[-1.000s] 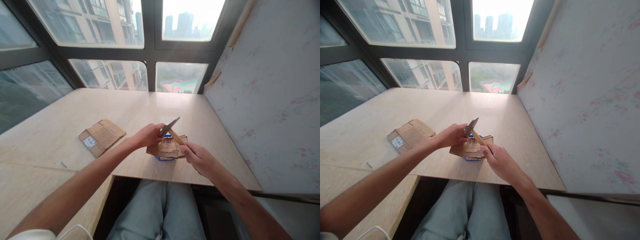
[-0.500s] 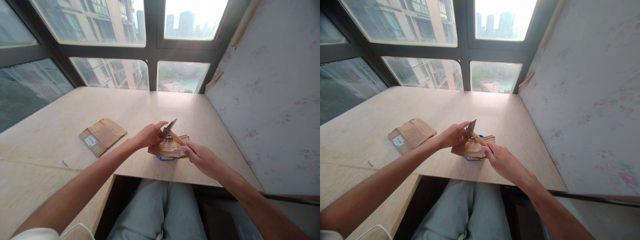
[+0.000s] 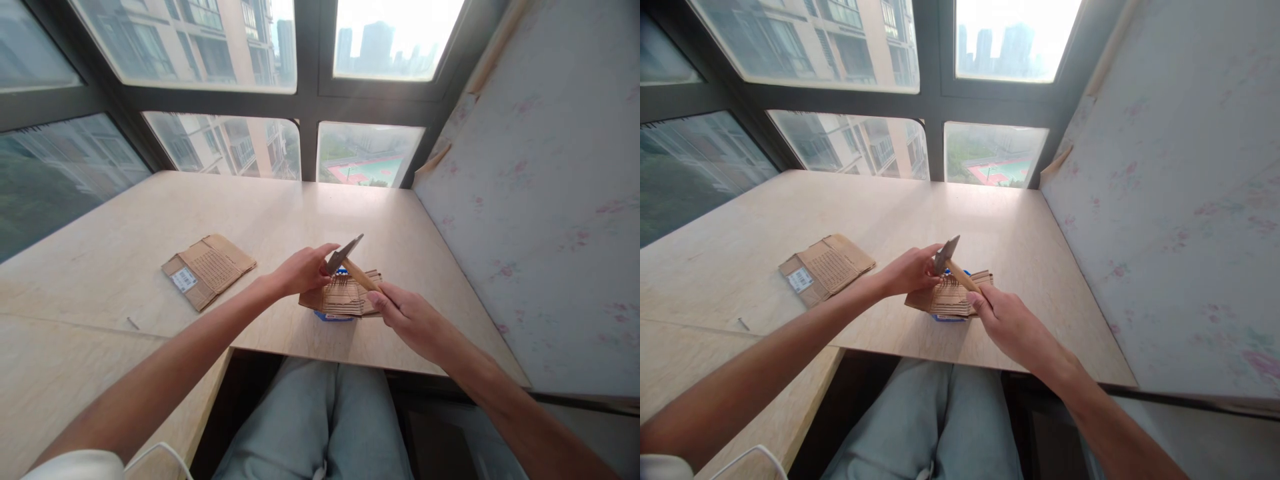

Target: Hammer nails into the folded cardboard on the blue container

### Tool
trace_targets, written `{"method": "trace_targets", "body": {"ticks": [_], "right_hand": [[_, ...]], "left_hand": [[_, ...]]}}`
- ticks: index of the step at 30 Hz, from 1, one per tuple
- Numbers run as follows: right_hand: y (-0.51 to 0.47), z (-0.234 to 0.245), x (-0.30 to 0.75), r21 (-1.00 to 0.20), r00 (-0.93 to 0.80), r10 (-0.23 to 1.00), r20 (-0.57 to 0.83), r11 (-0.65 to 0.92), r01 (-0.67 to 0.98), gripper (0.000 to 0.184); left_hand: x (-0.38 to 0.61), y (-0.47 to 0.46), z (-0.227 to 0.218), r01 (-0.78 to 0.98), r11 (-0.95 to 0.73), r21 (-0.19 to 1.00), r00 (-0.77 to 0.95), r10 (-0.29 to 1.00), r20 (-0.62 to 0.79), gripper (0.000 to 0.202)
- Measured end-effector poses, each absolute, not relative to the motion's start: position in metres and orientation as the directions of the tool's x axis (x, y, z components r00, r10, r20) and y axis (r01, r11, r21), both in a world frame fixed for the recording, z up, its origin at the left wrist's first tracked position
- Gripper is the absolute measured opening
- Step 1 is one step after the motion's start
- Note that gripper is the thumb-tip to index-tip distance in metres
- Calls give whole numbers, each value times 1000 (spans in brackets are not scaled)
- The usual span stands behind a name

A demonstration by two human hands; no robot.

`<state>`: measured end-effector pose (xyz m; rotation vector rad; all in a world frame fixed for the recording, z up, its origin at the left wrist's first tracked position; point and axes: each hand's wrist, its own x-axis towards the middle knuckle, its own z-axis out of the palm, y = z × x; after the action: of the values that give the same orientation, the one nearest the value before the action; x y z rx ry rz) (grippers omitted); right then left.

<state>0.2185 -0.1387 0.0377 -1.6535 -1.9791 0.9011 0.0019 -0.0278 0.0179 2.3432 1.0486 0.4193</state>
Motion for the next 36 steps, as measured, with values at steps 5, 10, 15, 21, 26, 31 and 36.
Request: {"method": "trace_targets", "body": {"ticks": [5, 10, 15, 21, 26, 31, 36], "right_hand": [[-140, 37, 219, -669, -231, 966, -112, 98, 737, 35], [-140, 37, 220, -678, -207, 972, -113, 77, 731, 36], [-140, 38, 220, -669, -226, 966, -128, 84, 738, 36], [-140, 37, 219, -676, -211, 971, -112, 81, 733, 35], [-139, 37, 220, -683, -231, 966, -113, 93, 724, 37], [-140, 40, 225, -721, -207, 974, -87, 82, 688, 41], [-141, 43, 228, -734, -187, 979, -76, 72, 675, 40]], "left_hand": [[2, -27, 18, 605, -552, 574, 650, 759, 45, 50], [2, -28, 19, 567, -539, 624, 667, 744, 37, 50], [1, -28, 19, 598, -539, 593, 649, 760, 37, 48], [2, -28, 19, 609, -569, 553, 656, 753, 53, 44], [1, -25, 16, 631, -568, 528, 646, 762, 46, 46], [0, -24, 13, 582, -556, 594, 661, 749, 54, 41], [0, -25, 12, 597, -557, 577, 658, 751, 44, 46]]}}
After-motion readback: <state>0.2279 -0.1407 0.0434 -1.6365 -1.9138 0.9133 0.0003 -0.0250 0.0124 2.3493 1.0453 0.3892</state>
